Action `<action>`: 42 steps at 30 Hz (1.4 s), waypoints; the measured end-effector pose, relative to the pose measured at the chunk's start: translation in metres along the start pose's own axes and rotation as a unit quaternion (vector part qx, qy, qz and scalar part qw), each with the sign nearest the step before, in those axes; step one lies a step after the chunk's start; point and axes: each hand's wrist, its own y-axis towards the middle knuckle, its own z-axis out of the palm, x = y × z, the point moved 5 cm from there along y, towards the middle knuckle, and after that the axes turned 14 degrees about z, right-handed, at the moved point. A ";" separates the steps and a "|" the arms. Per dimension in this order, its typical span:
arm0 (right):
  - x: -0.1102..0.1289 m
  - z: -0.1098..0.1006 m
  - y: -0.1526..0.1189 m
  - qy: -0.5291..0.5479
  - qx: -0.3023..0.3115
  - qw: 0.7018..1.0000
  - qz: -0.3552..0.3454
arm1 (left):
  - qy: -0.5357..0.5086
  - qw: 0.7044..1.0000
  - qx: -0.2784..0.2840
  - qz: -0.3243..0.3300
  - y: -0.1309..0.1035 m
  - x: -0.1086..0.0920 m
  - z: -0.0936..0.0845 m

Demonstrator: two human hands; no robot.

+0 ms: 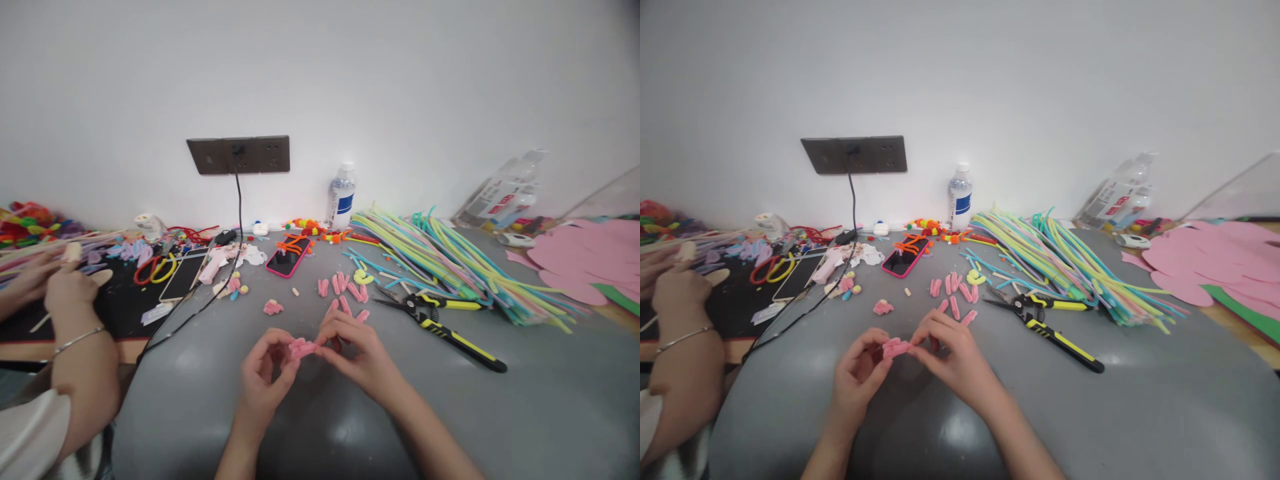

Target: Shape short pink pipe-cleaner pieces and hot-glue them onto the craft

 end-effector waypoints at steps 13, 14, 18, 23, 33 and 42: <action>-0.024 0.000 -0.001 0.116 0.084 0.983 0.111 | 0.098 0.993 0.058 0.041 0.007 -0.006 -0.008; -0.024 0.001 -0.002 0.118 0.089 0.982 0.116 | 0.105 0.991 0.064 0.044 0.007 -0.007 -0.007; -0.025 0.001 -0.002 0.124 0.105 0.978 0.130 | 0.124 0.987 0.082 0.064 0.009 -0.012 -0.004; -0.024 0.001 -0.001 0.134 0.119 0.972 0.149 | 0.155 0.976 0.115 0.097 0.013 -0.019 -0.002; -0.018 0.011 0.013 0.151 0.156 0.963 0.162 | 0.221 0.960 0.115 0.128 0.016 -0.031 -0.009; -0.009 0.015 0.034 0.141 0.156 0.967 0.145 | 0.181 0.972 0.057 0.137 0.014 -0.025 -0.026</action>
